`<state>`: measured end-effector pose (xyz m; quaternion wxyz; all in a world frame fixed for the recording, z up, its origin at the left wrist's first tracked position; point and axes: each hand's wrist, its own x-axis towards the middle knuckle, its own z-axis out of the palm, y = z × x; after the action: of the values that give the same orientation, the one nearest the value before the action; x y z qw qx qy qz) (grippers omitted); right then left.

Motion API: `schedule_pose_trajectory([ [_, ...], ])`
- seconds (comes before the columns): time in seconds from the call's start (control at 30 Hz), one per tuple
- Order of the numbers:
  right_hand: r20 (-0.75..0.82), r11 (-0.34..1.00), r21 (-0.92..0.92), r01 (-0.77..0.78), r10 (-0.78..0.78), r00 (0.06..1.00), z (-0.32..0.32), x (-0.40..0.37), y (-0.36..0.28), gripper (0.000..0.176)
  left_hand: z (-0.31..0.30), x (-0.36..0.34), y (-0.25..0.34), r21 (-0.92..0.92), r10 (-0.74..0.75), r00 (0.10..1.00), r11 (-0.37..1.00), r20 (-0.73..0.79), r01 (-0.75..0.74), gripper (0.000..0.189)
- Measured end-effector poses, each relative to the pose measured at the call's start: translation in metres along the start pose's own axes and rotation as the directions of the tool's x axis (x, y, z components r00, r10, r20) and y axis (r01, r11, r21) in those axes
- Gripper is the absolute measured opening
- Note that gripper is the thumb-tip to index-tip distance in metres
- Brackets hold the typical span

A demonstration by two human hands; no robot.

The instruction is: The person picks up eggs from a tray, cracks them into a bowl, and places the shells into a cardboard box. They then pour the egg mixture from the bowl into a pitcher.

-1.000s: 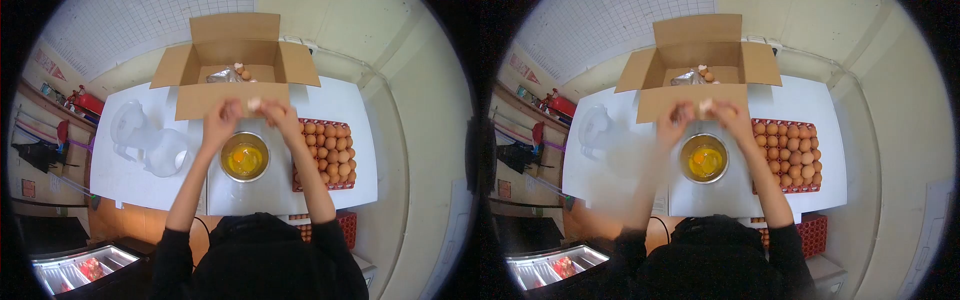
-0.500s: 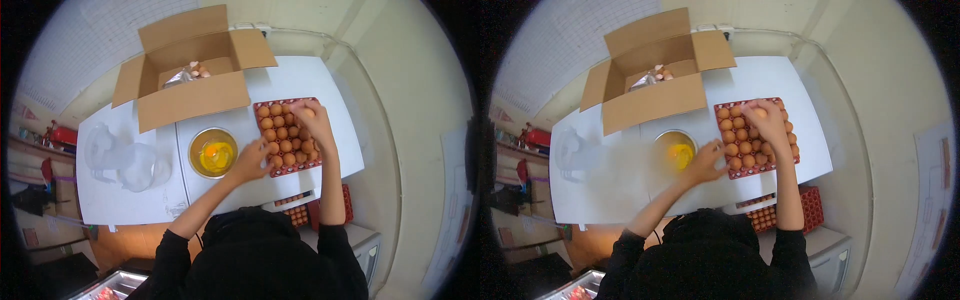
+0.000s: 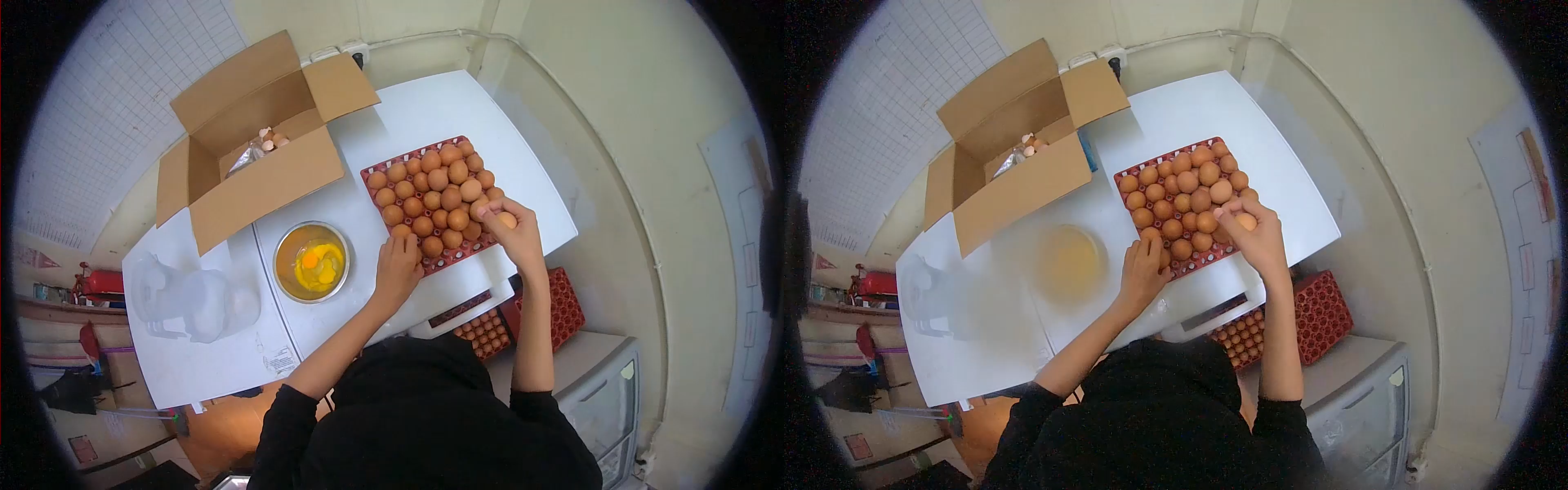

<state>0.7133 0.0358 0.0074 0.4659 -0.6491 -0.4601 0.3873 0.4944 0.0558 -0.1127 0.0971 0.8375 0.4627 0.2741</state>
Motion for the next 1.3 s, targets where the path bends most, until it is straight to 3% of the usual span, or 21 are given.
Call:
schedule_pose_trajectory([
  [0.1, 0.110, 0.986, 0.092, -0.137, 0.127, 0.986, 0.002, -0.004, -0.001, 0.019, -0.017, 0.009, 0.004, -0.119, -0.107, 0.989, 0.986, 0.102, 0.119, 0.047],
  [0.17, 0.183, 0.963, 0.168, -0.210, 0.179, 0.967, 0.014, -0.007, 0.011, 0.019, -0.048, 0.016, 0.008, -0.330, -0.250, 0.952, 0.896, 0.176, 0.296, 0.040],
  [0.2, 0.252, 0.925, 0.338, -0.172, 0.086, 0.964, 0.024, -0.009, 0.022, 0.025, -0.062, 0.017, 0.004, -0.424, -0.317, 0.922, 0.821, 0.221, 0.383, 0.037],
  [0.3, 0.470, 0.849, 0.423, -0.318, 0.095, 0.877, 0.066, -0.012, 0.033, 0.026, -0.096, 0.007, -0.029, -0.726, -0.455, 0.808, 0.399, 0.374, 0.561, 0.023],
  [0.37, 0.549, 0.885, 0.274, -0.377, 0.178, 0.817, 0.096, -0.012, 0.022, 0.027, -0.097, -0.014, -0.065, -0.786, -0.413, 0.855, 0.392, 0.314, 0.478, 0.023],
  [0.4, 0.586, 0.898, 0.193, -0.396, 0.218, 0.780, 0.114, -0.011, 0.014, 0.027, -0.101, -0.024, -0.075, -0.827, -0.451, 0.837, 0.306, 0.311, 0.472, 0.025],
  [0.43, 0.551, 0.961, 0.144, -0.237, 0.121, 0.825, 0.135, -0.007, 0.011, 0.027, -0.104, -0.035, -0.085, -0.863, -0.488, 0.817, 0.219, 0.307, 0.455, 0.027],
  [0.5, 0.492, 0.994, 0.040, 0.097, -0.104, 0.864, 0.185, 0.001, 0.013, 0.028, -0.113, -0.051, -0.099, -0.886, -0.570, 0.690, -0.170, 0.446, 0.432, 0.034],
  [0.53, 0.300, 0.900, 0.068, 0.431, -0.430, 0.852, 0.209, -0.001, 0.011, 0.033, -0.116, -0.058, -0.109, -0.843, -0.571, 0.621, -0.371, 0.537, 0.389, 0.039],
  [0.63, 0.171, 0.727, 0.206, 0.655, -0.686, 0.708, 0.236, -0.023, -0.041, 0.038, -0.108, -0.079, -0.129, -0.853, -0.590, 0.617, -0.390, 0.521, 0.348, 0.038],
  [0.67, 0.178, 0.633, 0.202, 0.748, -0.774, 0.608, 0.246, -0.025, -0.034, 0.044, -0.117, -0.078, -0.122, -0.863, -0.612, 0.609, -0.373, 0.505, 0.341, 0.035],
  [0.77, 0.420, 0.596, 0.028, 0.802, -0.736, 0.531, 0.274, -0.029, -0.007, 0.045, -0.115, -0.086, -0.132, -0.864, -0.641, 0.580, -0.372, 0.503, 0.339, 0.032],
  [0.87, 0.295, 0.605, 0.052, 0.795, -0.770, 0.567, 0.276, -0.026, -0.013, 0.043, -0.118, -0.088, -0.136, -0.876, -0.639, 0.599, -0.360, 0.483, 0.322, 0.030],
  [0.97, 0.269, 0.840, 0.269, 0.470, -0.535, 0.801, 0.288, -0.012, 0.003, 0.027, -0.135, -0.083, -0.130, -0.886, -0.601, 0.653, -0.343, 0.461, 0.310, 0.031],
  [1.0, 0.393, 0.911, 0.348, 0.219, -0.354, 0.848, 0.287, -0.005, 0.008, 0.026, -0.139, -0.081, -0.131, -0.893, -0.582, 0.679, -0.325, 0.448, 0.311, 0.031],
  [1.07, 0.653, 0.871, 0.375, -0.318, -0.005, 0.758, 0.280, 0.005, 0.007, 0.028, -0.143, -0.079, -0.136, -0.894, -0.589, 0.678, -0.353, 0.440, 0.275, 0.028],
  [1.1, 0.675, 0.894, 0.288, -0.342, 0.064, 0.735, 0.280, 0.006, 0.002, 0.031, -0.144, -0.078, -0.136, -0.894, -0.592, 0.676, -0.367, 0.438, 0.257, 0.027],
  [1.17, 0.700, 0.917, 0.109, -0.384, 0.203, 0.685, 0.280, 0.007, -0.010, 0.037, -0.151, -0.073, -0.128, -0.924, -0.616, 0.709, -0.086, 0.344, 0.374, 0.031],
  [1.2, 0.752, 0.919, 0.102, -0.380, 0.179, 0.634, 0.281, 0.011, -0.009, 0.038, -0.154, -0.070, -0.124, -0.906, -0.617, 0.729, 0.060, 0.296, 0.419, 0.033],
  [1.27, 0.844, 0.924, 0.089, -0.372, 0.129, 0.521, 0.282, 0.018, -0.008, 0.040, -0.151, -0.066, -0.129, -0.912, -0.608, 0.731, 0.027, 0.310, 0.409, 0.039],
  [1.3, 0.844, 0.937, 0.076, -0.341, 0.121, 0.522, 0.282, 0.020, -0.010, 0.041, -0.150, -0.064, -0.131, -0.914, -0.602, 0.733, 0.012, 0.317, 0.405, 0.042],
])
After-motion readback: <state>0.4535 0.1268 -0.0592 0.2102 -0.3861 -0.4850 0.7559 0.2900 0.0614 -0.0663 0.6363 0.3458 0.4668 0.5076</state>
